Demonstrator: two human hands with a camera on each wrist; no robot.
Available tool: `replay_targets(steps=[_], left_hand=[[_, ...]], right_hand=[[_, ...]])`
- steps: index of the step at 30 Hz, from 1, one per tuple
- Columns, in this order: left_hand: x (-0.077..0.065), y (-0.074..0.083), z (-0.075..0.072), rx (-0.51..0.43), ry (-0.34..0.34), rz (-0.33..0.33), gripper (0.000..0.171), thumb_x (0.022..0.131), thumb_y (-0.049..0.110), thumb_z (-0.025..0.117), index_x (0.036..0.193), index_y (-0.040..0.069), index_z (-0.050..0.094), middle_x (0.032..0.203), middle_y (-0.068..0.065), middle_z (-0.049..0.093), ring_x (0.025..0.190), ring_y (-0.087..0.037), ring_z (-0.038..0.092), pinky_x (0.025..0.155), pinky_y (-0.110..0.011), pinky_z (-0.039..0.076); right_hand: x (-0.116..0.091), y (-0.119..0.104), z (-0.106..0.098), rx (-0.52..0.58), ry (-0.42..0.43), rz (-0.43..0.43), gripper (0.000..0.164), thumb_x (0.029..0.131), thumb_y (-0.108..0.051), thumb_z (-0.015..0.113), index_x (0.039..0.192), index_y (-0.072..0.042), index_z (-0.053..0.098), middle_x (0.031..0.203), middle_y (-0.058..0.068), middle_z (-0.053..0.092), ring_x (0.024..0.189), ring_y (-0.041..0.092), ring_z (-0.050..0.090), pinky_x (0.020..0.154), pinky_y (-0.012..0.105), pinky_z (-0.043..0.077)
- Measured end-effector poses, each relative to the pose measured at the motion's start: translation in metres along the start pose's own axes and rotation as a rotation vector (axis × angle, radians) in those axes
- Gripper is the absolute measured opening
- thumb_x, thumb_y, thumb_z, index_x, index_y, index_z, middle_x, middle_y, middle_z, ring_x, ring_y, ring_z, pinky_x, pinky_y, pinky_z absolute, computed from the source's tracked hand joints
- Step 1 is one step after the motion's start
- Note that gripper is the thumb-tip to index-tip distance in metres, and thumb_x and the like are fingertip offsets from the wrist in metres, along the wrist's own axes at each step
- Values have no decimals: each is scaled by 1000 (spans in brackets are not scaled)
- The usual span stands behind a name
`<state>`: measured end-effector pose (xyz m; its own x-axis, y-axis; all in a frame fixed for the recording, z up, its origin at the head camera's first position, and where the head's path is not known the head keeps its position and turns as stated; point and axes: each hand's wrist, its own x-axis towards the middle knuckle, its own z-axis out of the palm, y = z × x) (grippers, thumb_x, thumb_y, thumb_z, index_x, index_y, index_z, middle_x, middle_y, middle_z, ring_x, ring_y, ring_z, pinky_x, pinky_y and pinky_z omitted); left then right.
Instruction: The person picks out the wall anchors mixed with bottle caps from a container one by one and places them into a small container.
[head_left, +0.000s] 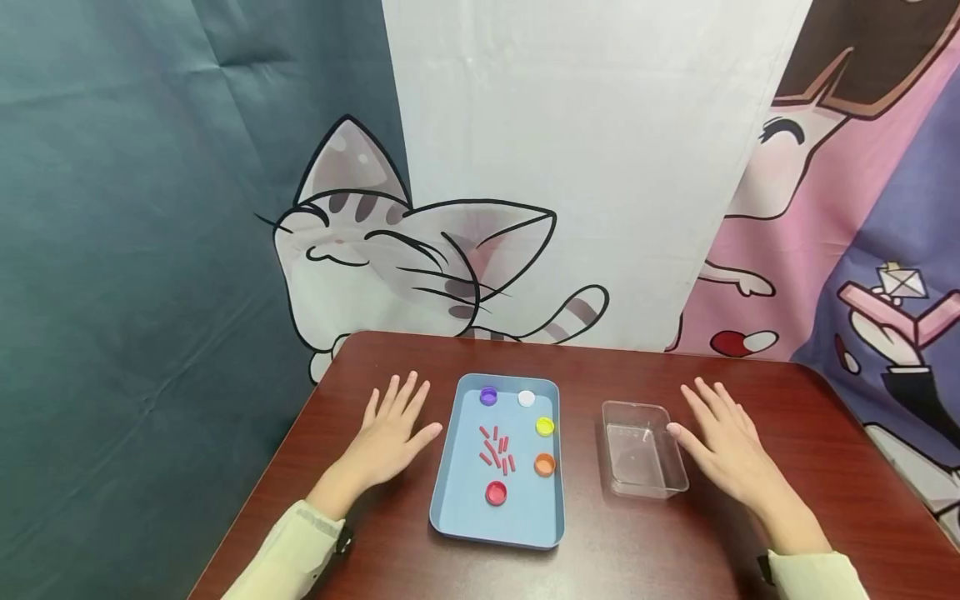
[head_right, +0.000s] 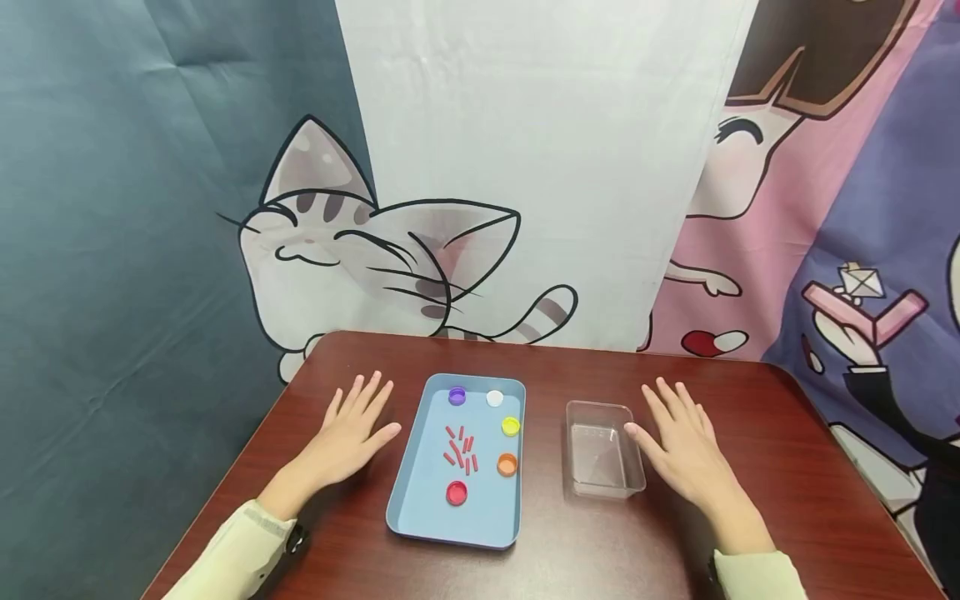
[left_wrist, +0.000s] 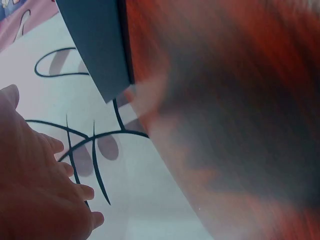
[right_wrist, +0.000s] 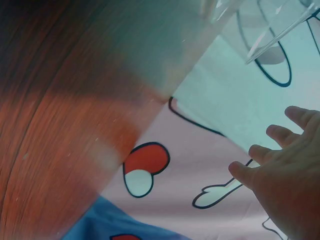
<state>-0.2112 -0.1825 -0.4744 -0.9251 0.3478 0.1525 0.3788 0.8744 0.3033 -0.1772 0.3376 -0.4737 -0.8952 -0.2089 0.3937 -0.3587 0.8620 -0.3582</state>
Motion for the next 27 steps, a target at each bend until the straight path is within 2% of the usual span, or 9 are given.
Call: replay_targets(steps=[6,13,18,23,27], left_hand=[[-8,8,5,-8,1,33,79,101,58,49,163,17,23,170,-8,12,156,-37,4,120,-63,0],[-18,18,6,16,-19,49,82,100,64,45,163,18,22,171,-5,10,157,-35,3,121,-62,0],[-24,26,8,17,-22,60,81,99,61,50,162,18,25,171,-4,11,157,-33,5,121,-62,1],[-28,33,11,9,-65,60,81,99,61,50,163,21,21,171,0,7,157,-30,0,122,-59,-2],[-31,39,15,1,-78,69,83,98,62,51,163,19,22,171,-1,8,157,-31,2,122,-60,-1]], right_hand=[[1,-13,5,29,12,-31,68,98,-33,67,153,-3,42,157,27,35,152,45,15,118,67,7],[4,-32,10,36,6,-65,70,94,-31,71,153,-6,43,157,24,37,152,44,17,120,62,8],[6,-44,15,54,-10,-79,69,95,-33,71,153,-9,43,156,23,38,151,42,19,121,60,8],[8,-56,22,73,-20,-85,67,95,-34,71,152,-10,45,153,24,40,145,45,29,114,65,19],[9,-65,29,113,-40,-79,65,95,-34,71,152,-12,46,153,21,39,139,43,36,105,68,31]])
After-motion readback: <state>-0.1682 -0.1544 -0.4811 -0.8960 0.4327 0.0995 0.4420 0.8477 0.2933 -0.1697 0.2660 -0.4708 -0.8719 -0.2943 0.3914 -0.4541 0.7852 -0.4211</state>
